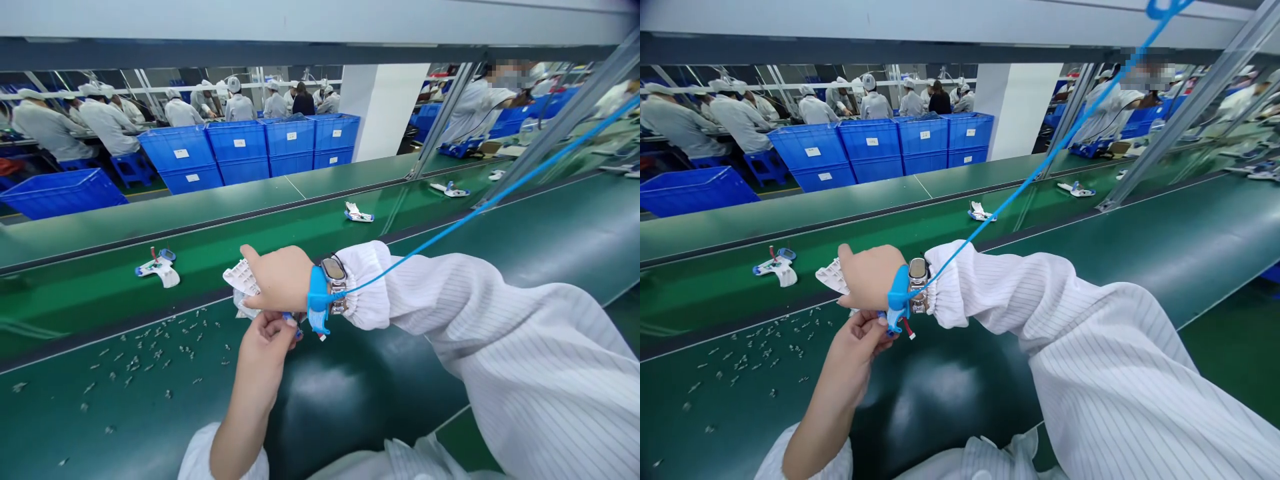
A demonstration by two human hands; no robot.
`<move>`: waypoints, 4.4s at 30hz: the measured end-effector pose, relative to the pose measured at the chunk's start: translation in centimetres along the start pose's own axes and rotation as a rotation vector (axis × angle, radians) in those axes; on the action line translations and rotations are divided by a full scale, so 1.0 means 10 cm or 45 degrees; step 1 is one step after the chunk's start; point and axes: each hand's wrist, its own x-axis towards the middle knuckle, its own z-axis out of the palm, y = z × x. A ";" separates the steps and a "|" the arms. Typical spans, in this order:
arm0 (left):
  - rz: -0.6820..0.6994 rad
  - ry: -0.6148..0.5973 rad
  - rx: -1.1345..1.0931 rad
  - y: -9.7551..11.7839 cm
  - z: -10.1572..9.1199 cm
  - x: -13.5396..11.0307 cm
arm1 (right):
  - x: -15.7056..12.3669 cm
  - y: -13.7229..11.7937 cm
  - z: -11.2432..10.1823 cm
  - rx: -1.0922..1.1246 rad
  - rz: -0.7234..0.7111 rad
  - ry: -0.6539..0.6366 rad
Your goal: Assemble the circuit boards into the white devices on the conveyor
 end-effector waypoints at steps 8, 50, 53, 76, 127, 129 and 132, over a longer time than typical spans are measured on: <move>0.102 0.220 -0.108 0.05 -0.14 -0.10 | 0.11 0.31 0.24 0.453 0.022 -0.361; 0.165 0.377 -0.396 0.07 -0.26 -0.10 | -0.60 0.05 0.64 1.367 0.049 0.313; 0.237 0.405 -0.277 0.05 -0.25 -0.10 | -0.60 0.04 0.72 1.323 0.008 0.490; 0.451 0.001 -0.033 0.21 -0.28 -0.37 | -0.72 0.15 0.08 0.954 -0.395 0.465; 0.903 0.565 1.623 0.20 -0.07 -0.61 | -0.86 -0.17 -0.02 1.231 0.033 0.291; 0.888 0.583 1.682 0.20 -0.06 -0.63 | -0.90 -0.20 0.01 1.188 0.012 0.309; 0.886 0.619 1.772 0.19 -0.07 -0.64 | -0.96 -0.23 0.03 1.153 0.002 0.352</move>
